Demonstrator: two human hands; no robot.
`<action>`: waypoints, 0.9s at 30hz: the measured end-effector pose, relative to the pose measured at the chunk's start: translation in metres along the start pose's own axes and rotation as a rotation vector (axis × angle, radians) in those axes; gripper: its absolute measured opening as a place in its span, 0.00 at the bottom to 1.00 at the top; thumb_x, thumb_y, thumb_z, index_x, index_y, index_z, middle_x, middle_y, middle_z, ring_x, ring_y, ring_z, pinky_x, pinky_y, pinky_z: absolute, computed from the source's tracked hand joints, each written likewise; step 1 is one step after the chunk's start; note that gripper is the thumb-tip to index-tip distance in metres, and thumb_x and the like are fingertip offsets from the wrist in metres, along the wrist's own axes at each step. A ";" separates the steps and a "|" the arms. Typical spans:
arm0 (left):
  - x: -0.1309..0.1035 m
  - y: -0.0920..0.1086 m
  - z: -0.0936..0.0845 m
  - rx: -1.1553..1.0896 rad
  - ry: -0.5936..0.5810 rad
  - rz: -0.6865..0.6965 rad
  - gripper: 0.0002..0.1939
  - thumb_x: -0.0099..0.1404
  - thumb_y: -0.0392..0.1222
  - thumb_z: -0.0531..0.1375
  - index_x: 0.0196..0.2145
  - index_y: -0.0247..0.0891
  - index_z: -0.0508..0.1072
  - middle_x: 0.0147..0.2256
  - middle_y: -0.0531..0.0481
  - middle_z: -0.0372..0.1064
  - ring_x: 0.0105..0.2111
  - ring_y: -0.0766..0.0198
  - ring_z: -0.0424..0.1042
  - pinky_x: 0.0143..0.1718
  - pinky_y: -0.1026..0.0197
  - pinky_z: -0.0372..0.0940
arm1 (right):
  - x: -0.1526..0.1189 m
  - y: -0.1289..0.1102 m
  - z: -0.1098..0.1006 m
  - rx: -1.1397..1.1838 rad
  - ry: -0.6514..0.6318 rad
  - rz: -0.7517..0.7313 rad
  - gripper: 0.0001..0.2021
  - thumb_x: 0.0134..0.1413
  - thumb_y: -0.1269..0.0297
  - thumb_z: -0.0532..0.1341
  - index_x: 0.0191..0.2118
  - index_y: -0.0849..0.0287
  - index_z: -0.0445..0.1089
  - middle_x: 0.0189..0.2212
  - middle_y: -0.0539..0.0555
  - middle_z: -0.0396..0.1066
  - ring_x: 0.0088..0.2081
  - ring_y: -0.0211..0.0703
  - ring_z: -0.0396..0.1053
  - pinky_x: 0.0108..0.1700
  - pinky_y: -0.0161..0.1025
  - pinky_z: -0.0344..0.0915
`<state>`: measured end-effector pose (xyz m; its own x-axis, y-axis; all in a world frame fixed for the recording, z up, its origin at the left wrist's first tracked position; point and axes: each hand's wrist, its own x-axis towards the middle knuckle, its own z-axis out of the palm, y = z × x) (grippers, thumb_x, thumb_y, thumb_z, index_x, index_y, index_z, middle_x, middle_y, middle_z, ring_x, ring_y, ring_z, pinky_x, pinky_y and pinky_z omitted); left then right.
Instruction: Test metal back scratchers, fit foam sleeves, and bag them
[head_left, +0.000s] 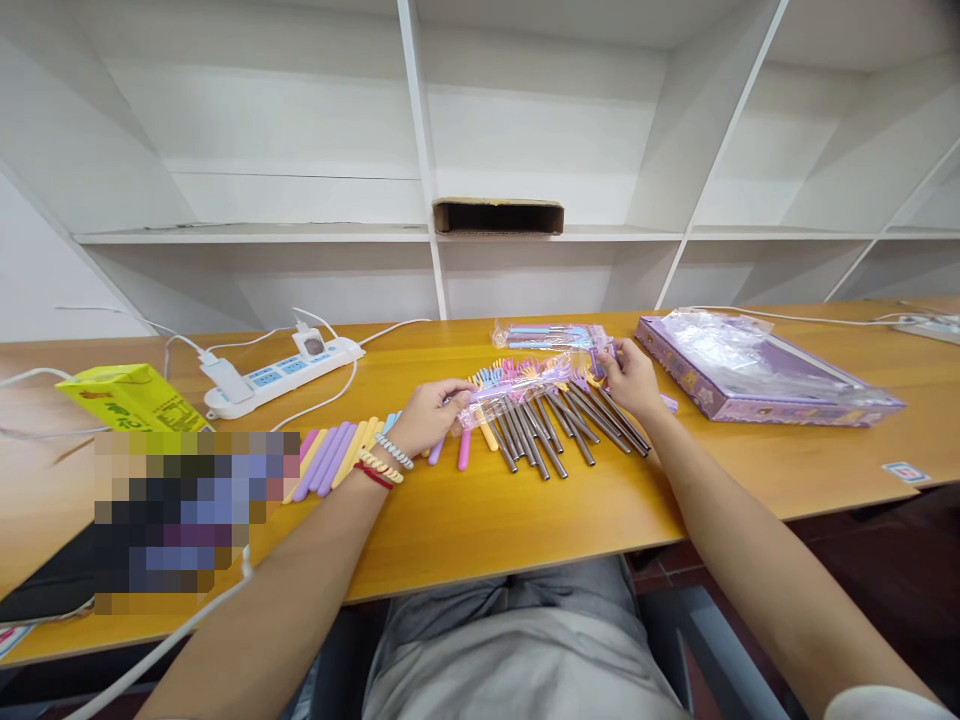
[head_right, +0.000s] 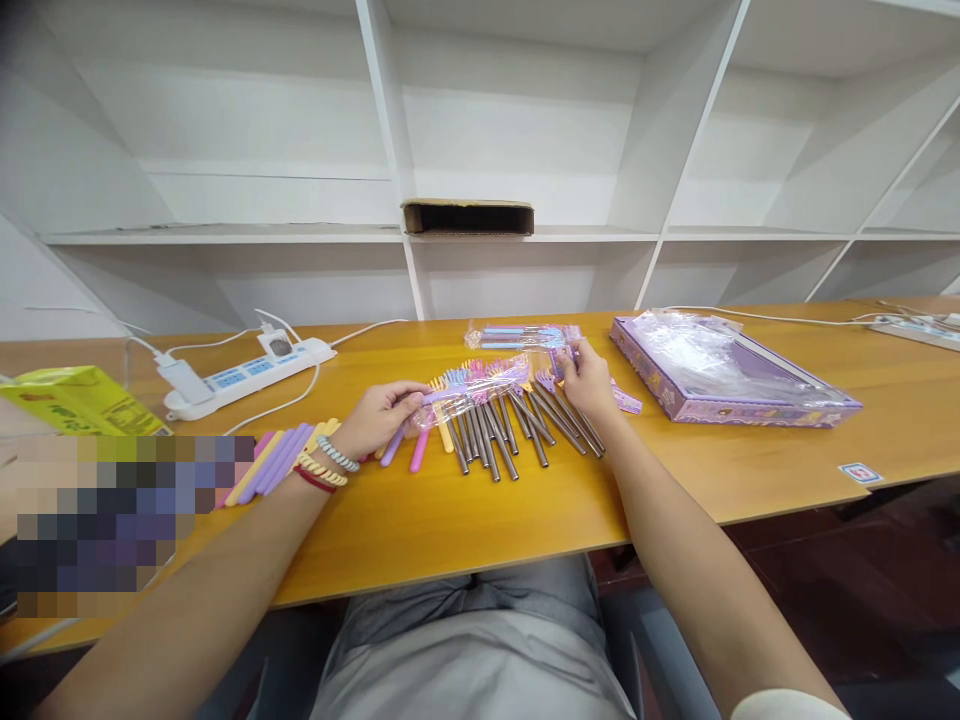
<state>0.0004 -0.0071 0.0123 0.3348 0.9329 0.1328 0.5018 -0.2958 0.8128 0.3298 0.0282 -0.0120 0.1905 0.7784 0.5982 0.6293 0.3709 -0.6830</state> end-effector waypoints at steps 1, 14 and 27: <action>0.000 0.000 0.000 -0.007 -0.004 -0.004 0.22 0.63 0.52 0.50 0.49 0.36 0.67 0.25 0.49 0.72 0.08 0.69 0.62 0.07 0.68 0.47 | 0.000 -0.001 0.000 -0.003 -0.001 -0.004 0.16 0.52 0.48 0.54 0.35 0.57 0.61 0.23 0.52 0.68 0.22 0.39 0.64 0.26 0.36 0.59; 0.000 -0.003 0.000 -0.037 -0.028 -0.001 0.23 0.63 0.53 0.49 0.49 0.37 0.66 0.23 0.49 0.71 0.09 0.67 0.63 0.07 0.67 0.47 | -0.001 -0.005 -0.001 -0.008 0.030 -0.009 0.17 0.52 0.47 0.54 0.34 0.58 0.62 0.22 0.51 0.66 0.23 0.39 0.63 0.27 0.36 0.58; 0.004 -0.006 0.000 0.012 0.041 0.038 0.21 0.62 0.51 0.51 0.46 0.34 0.70 0.23 0.50 0.71 0.12 0.70 0.64 0.13 0.68 0.54 | 0.001 -0.007 0.002 0.288 0.063 0.040 0.17 0.43 0.51 0.64 0.30 0.59 0.61 0.19 0.46 0.61 0.20 0.33 0.57 0.23 0.32 0.55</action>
<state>-0.0016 -0.0014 0.0083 0.3210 0.9286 0.1864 0.4994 -0.3331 0.7997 0.3243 0.0276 -0.0071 0.2630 0.7654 0.5874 0.3824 0.4763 -0.7918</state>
